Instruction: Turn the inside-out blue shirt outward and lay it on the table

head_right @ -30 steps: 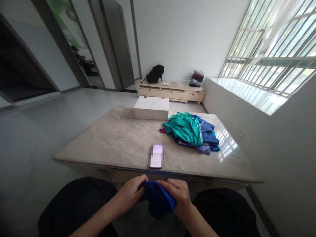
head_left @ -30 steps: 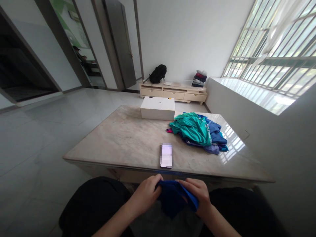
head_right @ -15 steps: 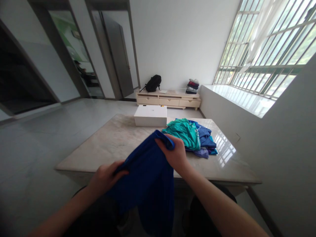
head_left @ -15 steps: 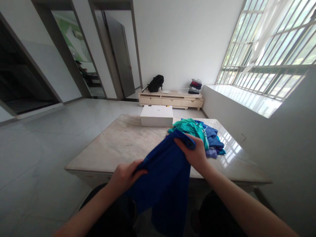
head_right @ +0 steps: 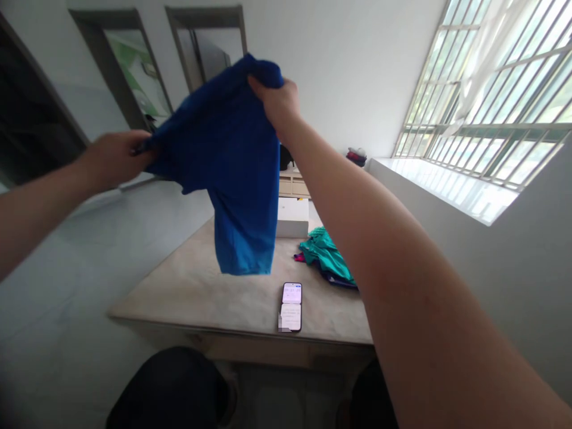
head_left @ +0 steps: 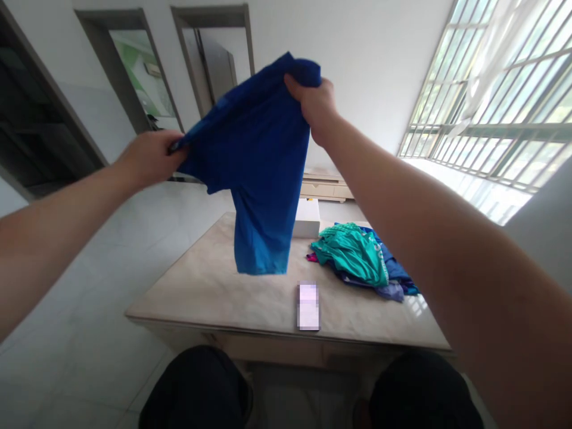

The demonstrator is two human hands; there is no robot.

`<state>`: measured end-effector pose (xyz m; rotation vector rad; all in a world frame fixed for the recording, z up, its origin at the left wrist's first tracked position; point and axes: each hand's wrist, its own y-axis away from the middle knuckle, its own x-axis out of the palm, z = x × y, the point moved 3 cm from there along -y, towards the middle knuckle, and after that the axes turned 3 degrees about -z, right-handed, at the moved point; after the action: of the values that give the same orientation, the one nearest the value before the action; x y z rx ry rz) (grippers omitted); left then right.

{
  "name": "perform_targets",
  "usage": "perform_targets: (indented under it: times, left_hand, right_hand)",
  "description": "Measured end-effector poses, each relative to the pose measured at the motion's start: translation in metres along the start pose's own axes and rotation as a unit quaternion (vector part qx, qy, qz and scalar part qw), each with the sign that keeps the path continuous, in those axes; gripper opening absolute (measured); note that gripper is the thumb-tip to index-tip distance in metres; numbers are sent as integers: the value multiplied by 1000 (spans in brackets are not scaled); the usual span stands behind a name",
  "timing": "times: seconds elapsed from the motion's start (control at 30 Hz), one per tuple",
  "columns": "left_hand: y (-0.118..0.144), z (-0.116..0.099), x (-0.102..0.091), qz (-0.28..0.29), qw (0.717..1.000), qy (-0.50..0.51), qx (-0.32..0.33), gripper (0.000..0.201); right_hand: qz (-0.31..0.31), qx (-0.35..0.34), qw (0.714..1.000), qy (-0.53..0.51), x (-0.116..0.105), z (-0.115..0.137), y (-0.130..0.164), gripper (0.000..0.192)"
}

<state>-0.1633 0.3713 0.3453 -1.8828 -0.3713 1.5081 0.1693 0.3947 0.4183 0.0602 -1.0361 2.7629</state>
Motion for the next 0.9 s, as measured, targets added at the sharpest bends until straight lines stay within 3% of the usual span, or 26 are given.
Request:
perform_targets:
  times: [0.1,0.2,0.37,0.47,0.57,0.63,0.77,0.9]
  left_hand:
    - [3,-8,-19,-39,999,-21,1,48]
    - [38,-13,-6,-9,1000,3,13,52]
    - [155,-8,51,124,987,102,-2,50]
    - [238,1,83,160,977,139,-32,56]
    - [310,13,111,224,952,195,-71,53]
    - [344,22,123,279,921,249,-112,48]
    - [366,38,131,348,869,308,-169,41]
    - [343,53,133,333,871,303,-195,50]
  right_hand:
    - [11,-23,997,-76,-9,9,-1,11]
    - [50,-10,991,-127,-19,-12,30,12]
    - [155,76,975,-140,-32,-69,139,32]
    - [222,204,951,-67,-39,-108,216,35]
    - [243,281,927,-58,-47,-140,277,33]
    - [246,327,910,-60,-50,-156,303,34]
    - [244,388,885,-76,-47,-178,319,39]
    - [230,398,884,-84,-26,-195,298,36]
